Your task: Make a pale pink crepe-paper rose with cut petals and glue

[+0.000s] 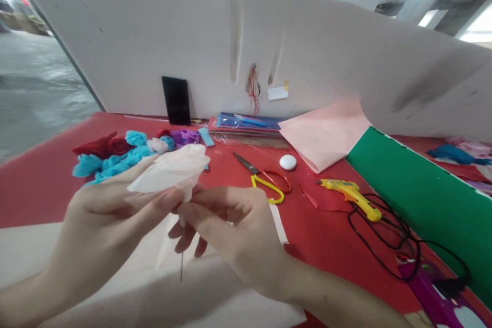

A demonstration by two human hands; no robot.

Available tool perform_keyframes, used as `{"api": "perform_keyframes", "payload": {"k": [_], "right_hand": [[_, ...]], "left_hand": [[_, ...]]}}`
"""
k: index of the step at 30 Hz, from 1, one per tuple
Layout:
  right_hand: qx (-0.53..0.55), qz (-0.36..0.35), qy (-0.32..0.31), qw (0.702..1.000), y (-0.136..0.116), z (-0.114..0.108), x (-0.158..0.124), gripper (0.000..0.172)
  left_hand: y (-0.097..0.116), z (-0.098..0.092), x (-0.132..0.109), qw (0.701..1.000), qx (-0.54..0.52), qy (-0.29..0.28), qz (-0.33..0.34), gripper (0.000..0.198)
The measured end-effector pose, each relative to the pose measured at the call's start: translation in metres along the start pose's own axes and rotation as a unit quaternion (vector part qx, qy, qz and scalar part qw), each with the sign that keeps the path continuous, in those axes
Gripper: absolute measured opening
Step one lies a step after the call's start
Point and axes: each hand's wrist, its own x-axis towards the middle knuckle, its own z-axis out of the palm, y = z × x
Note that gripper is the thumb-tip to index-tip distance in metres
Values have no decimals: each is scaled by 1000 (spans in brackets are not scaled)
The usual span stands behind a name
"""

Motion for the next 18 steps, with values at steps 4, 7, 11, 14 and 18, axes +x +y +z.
{"api": "perform_keyframes", "payload": {"k": [4, 7, 11, 14, 18], "right_hand": [[-43, -4, 36, 998, 0, 2, -2, 17], [-73, -27, 63, 995, 1, 2, -2, 17], [-98, -66, 89, 989, 4, 3, -2, 14], [-107, -72, 108, 986, 7, 5, -1, 13], [-117, -73, 130, 982, 8, 6, 0, 10]], "left_hand": [[-2, 2, 0, 999, 29, 37, -2, 34], [-2, 2, -1, 999, 4, 47, -7, 29], [-3, 2, -1, 998, 0, 60, -22, 22], [-6, 2, 0, 997, -8, 59, -39, 17], [-9, 3, 1, 997, -19, 60, -51, 14]]}}
